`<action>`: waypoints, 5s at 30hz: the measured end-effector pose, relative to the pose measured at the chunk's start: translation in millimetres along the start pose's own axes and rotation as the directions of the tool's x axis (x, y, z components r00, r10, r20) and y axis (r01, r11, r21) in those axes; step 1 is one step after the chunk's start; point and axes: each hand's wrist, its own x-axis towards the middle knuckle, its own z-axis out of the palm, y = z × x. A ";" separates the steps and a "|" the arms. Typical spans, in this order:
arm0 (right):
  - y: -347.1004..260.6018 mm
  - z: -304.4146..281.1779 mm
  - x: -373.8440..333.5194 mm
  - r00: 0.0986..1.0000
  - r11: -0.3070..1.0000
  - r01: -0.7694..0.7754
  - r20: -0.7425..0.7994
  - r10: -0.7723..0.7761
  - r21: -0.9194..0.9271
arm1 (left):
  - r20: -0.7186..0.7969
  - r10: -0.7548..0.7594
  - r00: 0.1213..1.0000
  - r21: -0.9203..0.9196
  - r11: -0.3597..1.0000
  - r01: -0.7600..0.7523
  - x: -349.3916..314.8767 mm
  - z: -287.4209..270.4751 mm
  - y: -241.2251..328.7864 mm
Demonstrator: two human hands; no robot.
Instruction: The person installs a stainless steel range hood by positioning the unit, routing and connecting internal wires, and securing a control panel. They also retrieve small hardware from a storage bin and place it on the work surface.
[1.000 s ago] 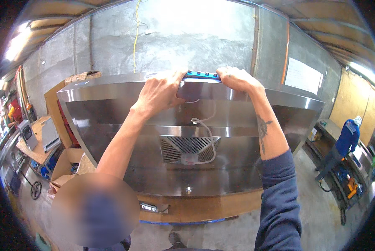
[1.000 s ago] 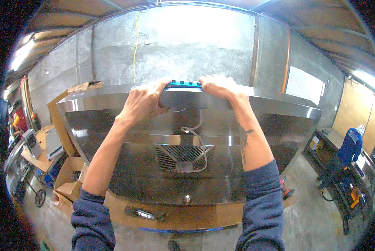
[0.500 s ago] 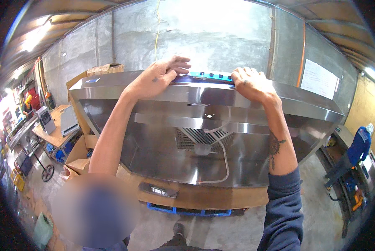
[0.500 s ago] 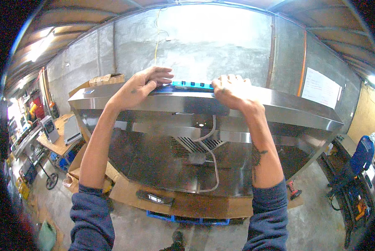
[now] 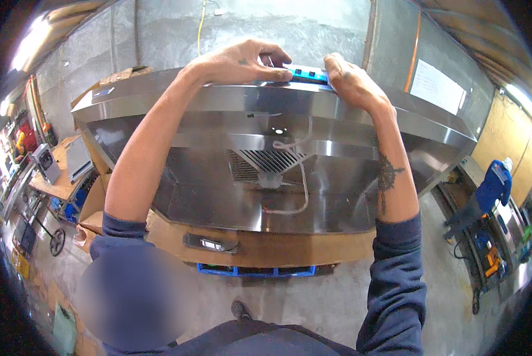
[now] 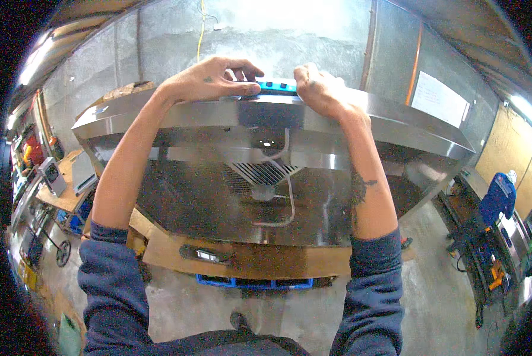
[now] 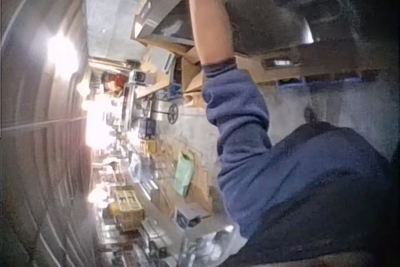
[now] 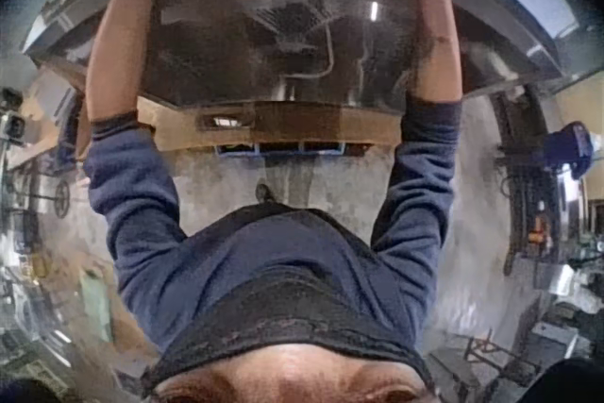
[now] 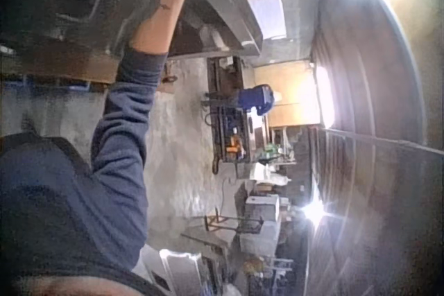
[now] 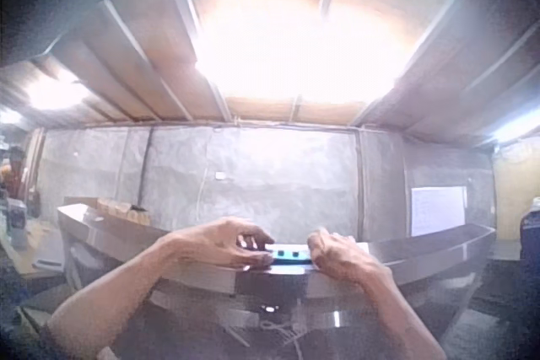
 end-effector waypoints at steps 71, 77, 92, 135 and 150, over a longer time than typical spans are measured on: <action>18.0 5.3 5.5 0.992 0.975 0.042 0.104 -0.066 0.219 | 0.134 0.016 0.991 -0.256 0.967 0.018 -4.8 -30.3 -33.6; 17.9 5.3 4.6 0.990 0.975 0.079 0.095 -0.100 0.208 | 0.066 -0.074 0.995 -0.346 0.933 0.093 -20.6 -28.1 -42.6; 16.3 4.3 5.5 0.989 0.965 0.092 0.093 -0.118 0.247 | 0.080 0.081 0.993 -0.382 0.923 -0.045 -16.9 -20.7 -51.2; 35.5 28.4 25.9 0.965 0.917 0.188 0.107 -0.239 0.351 | -0.297 0.181 0.938 0.557 0.830 0.016 -58.6 51.3 -27.3; 38.6 22.9 40.1 0.967 0.932 0.140 0.157 -0.202 0.335 | -0.376 0.250 0.892 0.635 0.771 0.051 -41.7 56.8 -14.8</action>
